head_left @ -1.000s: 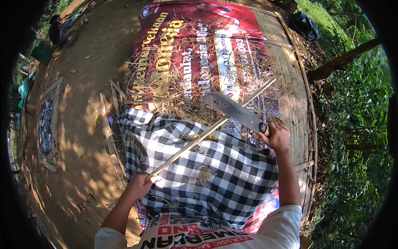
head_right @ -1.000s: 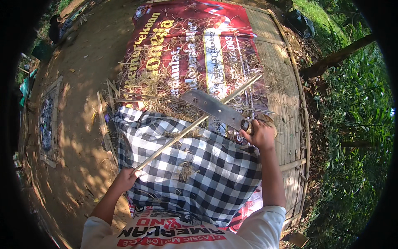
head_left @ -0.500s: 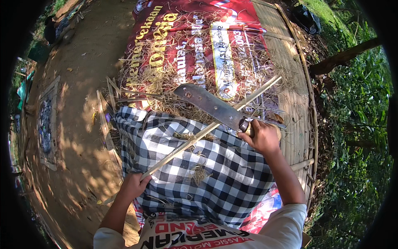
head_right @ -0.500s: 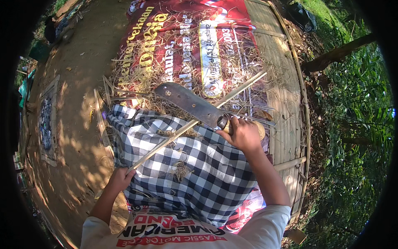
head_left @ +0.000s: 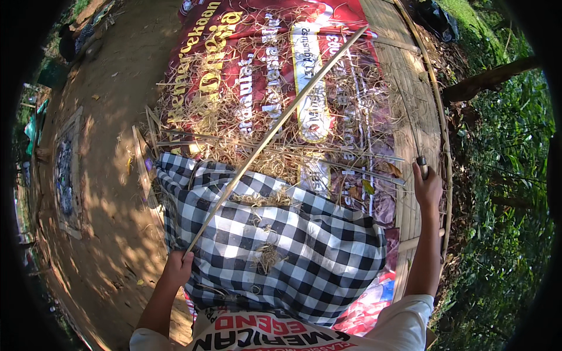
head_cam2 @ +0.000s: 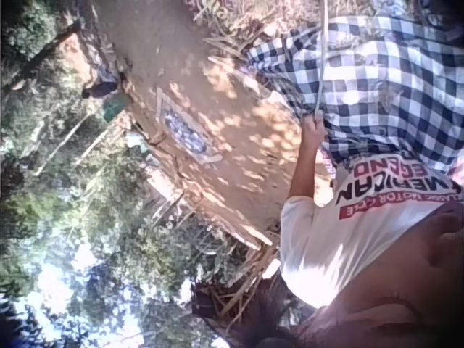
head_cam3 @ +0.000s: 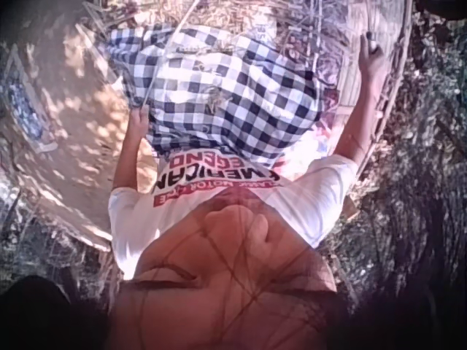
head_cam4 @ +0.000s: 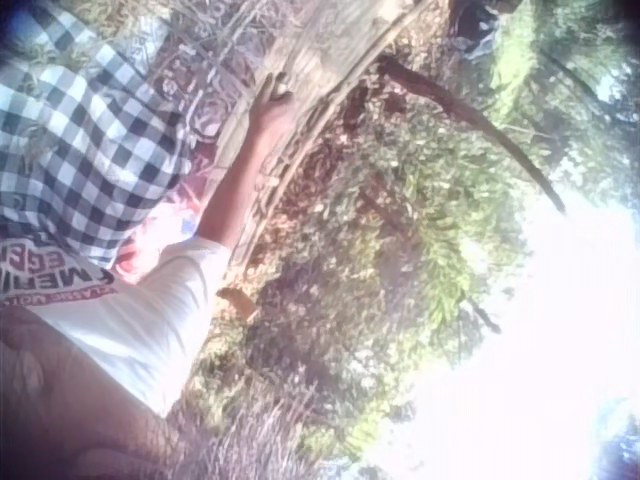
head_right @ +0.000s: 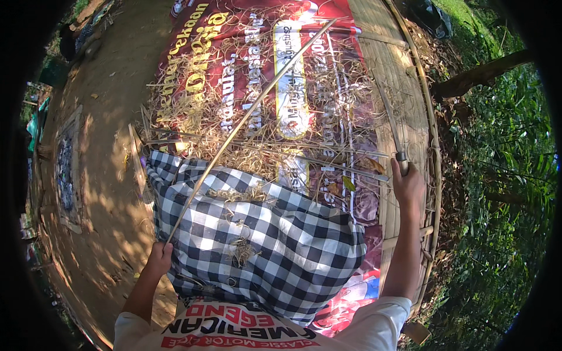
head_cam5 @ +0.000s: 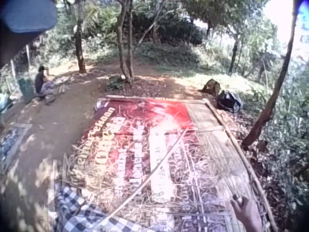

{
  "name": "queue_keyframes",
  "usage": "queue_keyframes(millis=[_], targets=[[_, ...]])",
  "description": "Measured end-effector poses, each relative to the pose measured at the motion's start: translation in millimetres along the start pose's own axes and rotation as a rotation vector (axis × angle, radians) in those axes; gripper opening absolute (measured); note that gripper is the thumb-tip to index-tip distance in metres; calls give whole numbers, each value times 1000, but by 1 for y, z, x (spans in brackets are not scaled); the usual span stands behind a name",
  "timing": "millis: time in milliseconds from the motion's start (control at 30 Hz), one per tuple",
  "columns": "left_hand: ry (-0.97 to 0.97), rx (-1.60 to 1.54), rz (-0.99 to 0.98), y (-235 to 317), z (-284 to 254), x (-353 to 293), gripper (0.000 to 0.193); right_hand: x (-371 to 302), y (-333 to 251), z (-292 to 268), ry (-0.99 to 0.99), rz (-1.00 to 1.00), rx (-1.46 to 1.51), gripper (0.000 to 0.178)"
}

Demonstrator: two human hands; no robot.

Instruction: The person trims and carves a bamboo stick using a large knife while sitting on a bamboo platform.

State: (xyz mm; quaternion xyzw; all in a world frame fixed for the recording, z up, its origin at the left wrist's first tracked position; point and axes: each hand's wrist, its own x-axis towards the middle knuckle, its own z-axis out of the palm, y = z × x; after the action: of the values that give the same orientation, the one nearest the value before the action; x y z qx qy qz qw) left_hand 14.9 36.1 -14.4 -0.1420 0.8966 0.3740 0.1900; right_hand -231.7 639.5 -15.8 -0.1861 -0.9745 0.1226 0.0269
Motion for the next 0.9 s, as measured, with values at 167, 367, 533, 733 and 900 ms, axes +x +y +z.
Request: queue_keyframes(millis=[167,367,533,733,900], targets=[[20,88,-64,21,-4,-6,39,-13,-42,23,-92,-91,198,57],[-45,159,-206,52,-11,-5,44,18,-63,20,-335,171,784,32],[-67,213,-268,40,-1,-6,44,-45,-38,17,-273,258,953,24],[-31,219,-41,7,0,1,47,-141,-68,-40,-57,317,734,13],[-1,174,-16,13,0,5,66,-158,-100,-60,-107,320,1046,12]])
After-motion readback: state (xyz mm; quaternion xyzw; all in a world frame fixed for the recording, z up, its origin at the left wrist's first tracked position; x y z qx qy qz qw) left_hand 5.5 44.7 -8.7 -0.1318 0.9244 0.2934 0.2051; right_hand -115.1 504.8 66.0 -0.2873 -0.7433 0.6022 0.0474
